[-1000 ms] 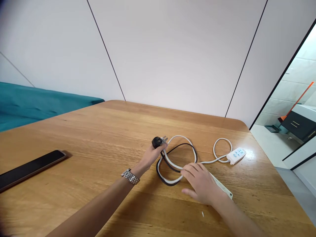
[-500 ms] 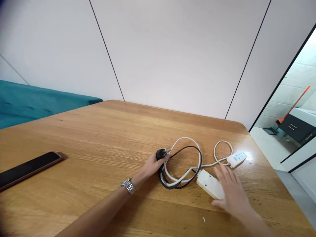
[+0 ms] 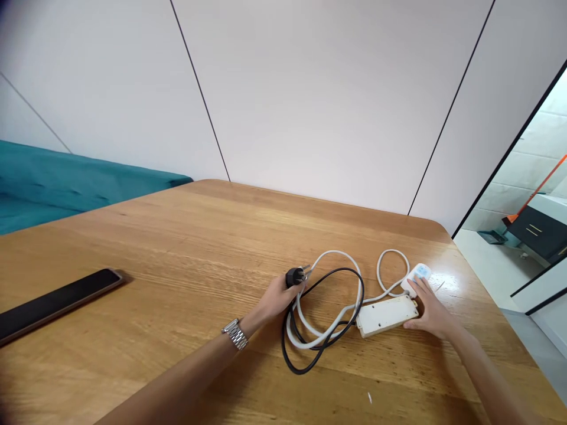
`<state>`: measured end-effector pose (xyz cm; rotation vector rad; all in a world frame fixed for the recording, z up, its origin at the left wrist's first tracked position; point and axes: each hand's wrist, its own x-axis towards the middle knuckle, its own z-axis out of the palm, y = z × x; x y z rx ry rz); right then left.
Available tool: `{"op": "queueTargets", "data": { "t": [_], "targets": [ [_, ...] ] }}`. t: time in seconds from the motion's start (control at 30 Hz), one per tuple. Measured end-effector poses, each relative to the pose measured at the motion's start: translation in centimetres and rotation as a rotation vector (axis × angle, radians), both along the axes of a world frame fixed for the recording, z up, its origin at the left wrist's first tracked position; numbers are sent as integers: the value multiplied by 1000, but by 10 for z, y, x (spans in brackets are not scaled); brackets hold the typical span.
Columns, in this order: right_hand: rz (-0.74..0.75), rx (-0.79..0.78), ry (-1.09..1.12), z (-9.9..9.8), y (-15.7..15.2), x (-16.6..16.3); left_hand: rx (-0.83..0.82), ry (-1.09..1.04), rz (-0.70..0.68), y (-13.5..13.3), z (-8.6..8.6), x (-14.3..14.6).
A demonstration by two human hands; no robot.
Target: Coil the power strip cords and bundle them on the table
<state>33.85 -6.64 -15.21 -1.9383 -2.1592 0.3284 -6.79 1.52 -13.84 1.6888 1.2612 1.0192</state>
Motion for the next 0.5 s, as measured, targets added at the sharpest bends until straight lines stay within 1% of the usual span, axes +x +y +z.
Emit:
{"op": "queueTargets", "data": {
  "t": [0.13,0.2,0.27,0.33,0.4,0.47,0.5],
  "targets": [
    [180,33,66,3,15,-34,-78,-4,48,12,1,2],
    [257,38,84,3,23,-51,-79,-4,69,19,3,5],
    [322,55,101,2,31,-67,-47,4,64,25,6,8],
    [384,80,117,0,37,-81,20,158,12,30,13,11],
    [430,91,131,-1,42,-95,73,407,-56,36,24,13],
    [443,90,145,-1,43,-109,80,629,-98,44,37,15],
    [429,91,151,-1,42,-117,72,698,-99,49,45,17]
  ]
}}
